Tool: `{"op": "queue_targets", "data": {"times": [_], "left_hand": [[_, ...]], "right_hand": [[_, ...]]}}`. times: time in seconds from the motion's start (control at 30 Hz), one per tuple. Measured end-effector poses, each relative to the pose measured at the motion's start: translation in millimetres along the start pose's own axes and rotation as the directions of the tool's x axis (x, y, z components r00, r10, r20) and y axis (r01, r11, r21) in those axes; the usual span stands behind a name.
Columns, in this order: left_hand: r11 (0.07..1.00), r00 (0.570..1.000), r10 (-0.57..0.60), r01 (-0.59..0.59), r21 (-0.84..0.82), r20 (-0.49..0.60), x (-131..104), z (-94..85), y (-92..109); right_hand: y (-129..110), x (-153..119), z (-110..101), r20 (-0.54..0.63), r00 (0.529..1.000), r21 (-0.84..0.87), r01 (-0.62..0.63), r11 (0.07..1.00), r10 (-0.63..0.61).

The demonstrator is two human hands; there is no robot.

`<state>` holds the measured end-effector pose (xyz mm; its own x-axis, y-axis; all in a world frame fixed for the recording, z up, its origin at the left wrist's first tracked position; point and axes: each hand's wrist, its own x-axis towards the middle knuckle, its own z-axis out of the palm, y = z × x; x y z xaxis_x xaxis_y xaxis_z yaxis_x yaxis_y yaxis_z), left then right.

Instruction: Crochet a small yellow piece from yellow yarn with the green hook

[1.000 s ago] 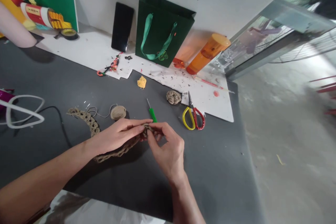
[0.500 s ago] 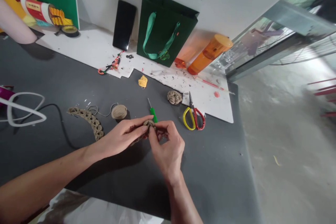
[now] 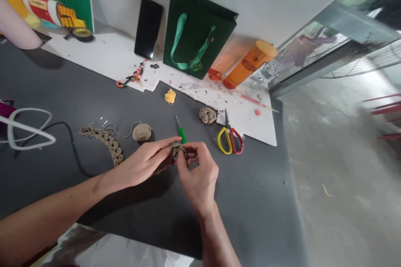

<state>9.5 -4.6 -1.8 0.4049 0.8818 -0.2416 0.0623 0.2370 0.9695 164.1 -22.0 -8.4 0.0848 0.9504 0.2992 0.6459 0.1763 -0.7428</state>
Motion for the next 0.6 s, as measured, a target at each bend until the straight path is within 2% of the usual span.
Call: {"op": "queue_targets", "data": {"times": [0.23,0.33,0.47,0.6], "left_hand": [[0.998,0.998,0.060,-0.060,0.004,-0.010,1.3,-2.7,3.4],[0.993,0.994,0.102,-0.101,0.057,-0.029,1.4,-2.2,1.9],[0.981,0.988,0.154,-0.155,0.118,0.012,0.3,0.9,-0.1],[0.966,0.984,0.176,-0.170,0.195,-0.014,1.2,2.9,-3.0]], "right_hand": [[0.1,2.3,-1.1,0.044,0.994,0.146,-0.104,0.984,0.098],[0.0,2.2,-0.7,0.038,0.992,0.182,-0.122,0.976,0.117],[1.3,0.1,2.0,-0.074,0.995,0.064,-0.058,0.996,0.063],[2.9,-1.5,4.0,-0.118,0.993,-0.012,0.007,1.000,-0.008]]}}
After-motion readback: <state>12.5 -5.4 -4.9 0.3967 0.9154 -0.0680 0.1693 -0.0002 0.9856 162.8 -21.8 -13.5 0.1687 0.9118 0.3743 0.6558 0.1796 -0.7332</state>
